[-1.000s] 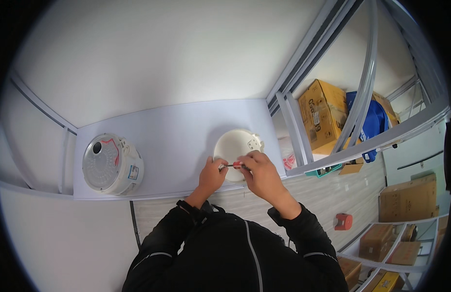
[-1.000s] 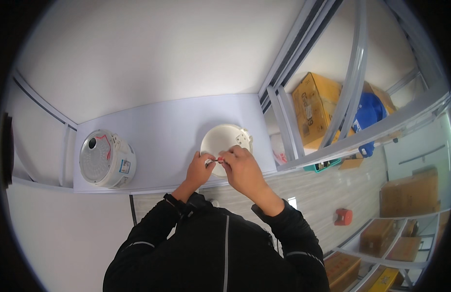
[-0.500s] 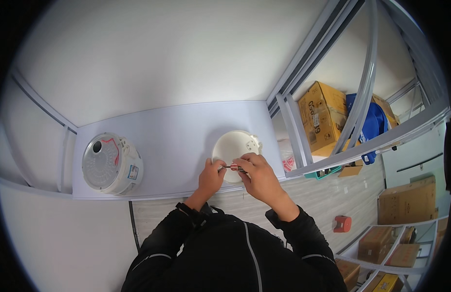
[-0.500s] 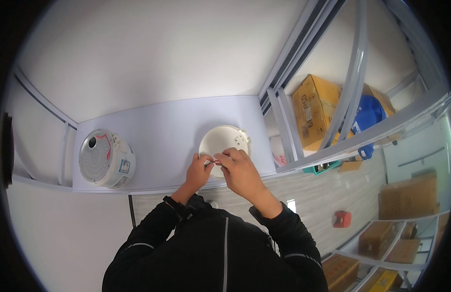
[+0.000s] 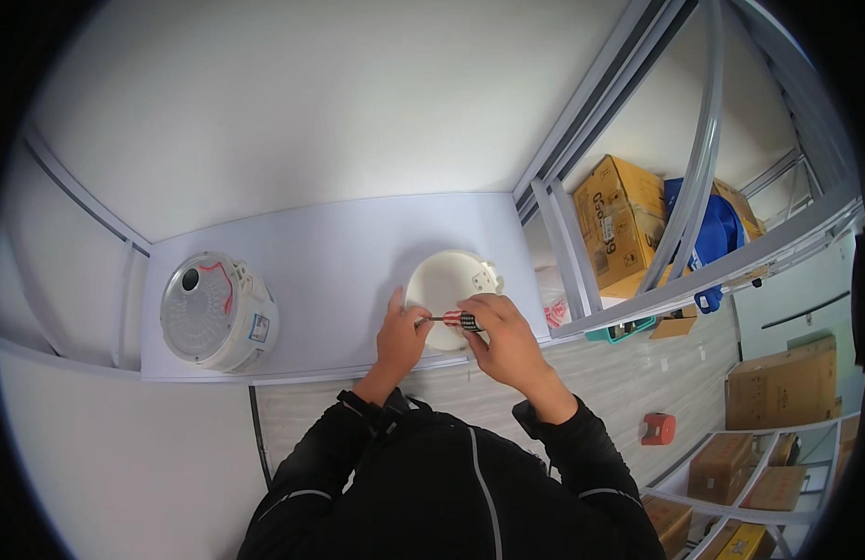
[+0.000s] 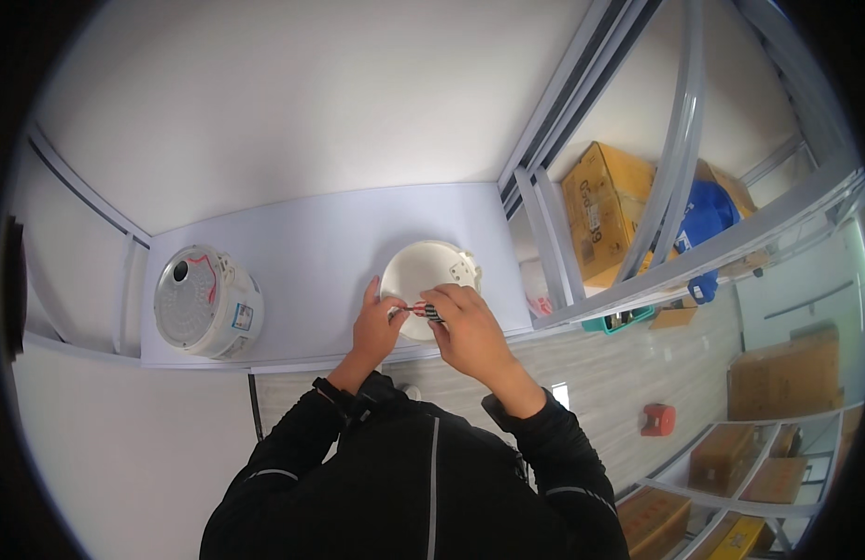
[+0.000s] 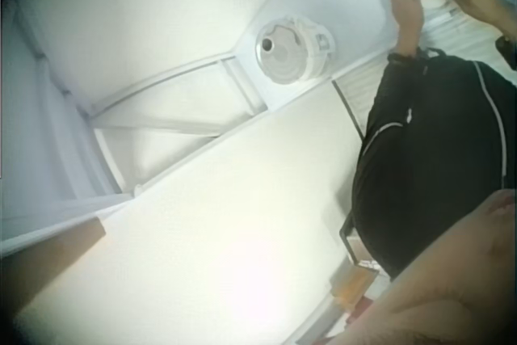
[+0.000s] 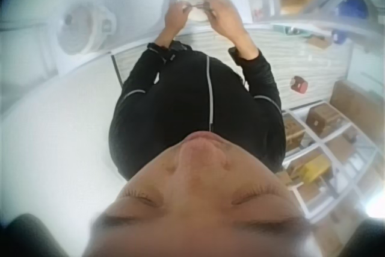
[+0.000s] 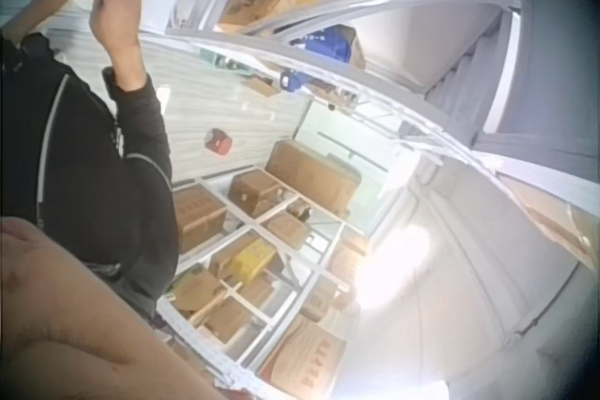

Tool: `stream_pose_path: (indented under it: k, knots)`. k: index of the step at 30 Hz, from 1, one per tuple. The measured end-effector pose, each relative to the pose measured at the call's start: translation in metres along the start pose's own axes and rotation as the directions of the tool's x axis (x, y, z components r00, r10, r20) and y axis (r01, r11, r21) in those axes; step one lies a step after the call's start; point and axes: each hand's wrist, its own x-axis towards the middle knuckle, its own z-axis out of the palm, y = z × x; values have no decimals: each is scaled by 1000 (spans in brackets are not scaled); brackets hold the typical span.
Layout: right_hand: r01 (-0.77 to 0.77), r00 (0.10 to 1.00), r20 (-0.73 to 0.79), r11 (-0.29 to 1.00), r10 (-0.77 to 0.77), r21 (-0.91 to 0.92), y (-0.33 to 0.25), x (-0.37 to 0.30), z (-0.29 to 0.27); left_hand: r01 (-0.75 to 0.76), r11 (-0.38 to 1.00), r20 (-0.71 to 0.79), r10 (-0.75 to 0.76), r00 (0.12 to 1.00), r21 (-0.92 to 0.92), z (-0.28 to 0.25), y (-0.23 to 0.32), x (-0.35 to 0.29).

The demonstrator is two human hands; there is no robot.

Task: The person uses a screwdriver to remove screws from a white plastic cover, then attaches a light bulb to wires on a circular base. The person handles the cover, screwdriver, light bulb, and wires throughout the process.

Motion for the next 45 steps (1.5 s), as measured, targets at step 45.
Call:
stream_pose_path:
  k: [45]
  knots:
    - [-366, 817, -409, 914, 405, 175, 53, -82, -40, -355, 858, 194, 302, 933, 372, 4, 9, -5]
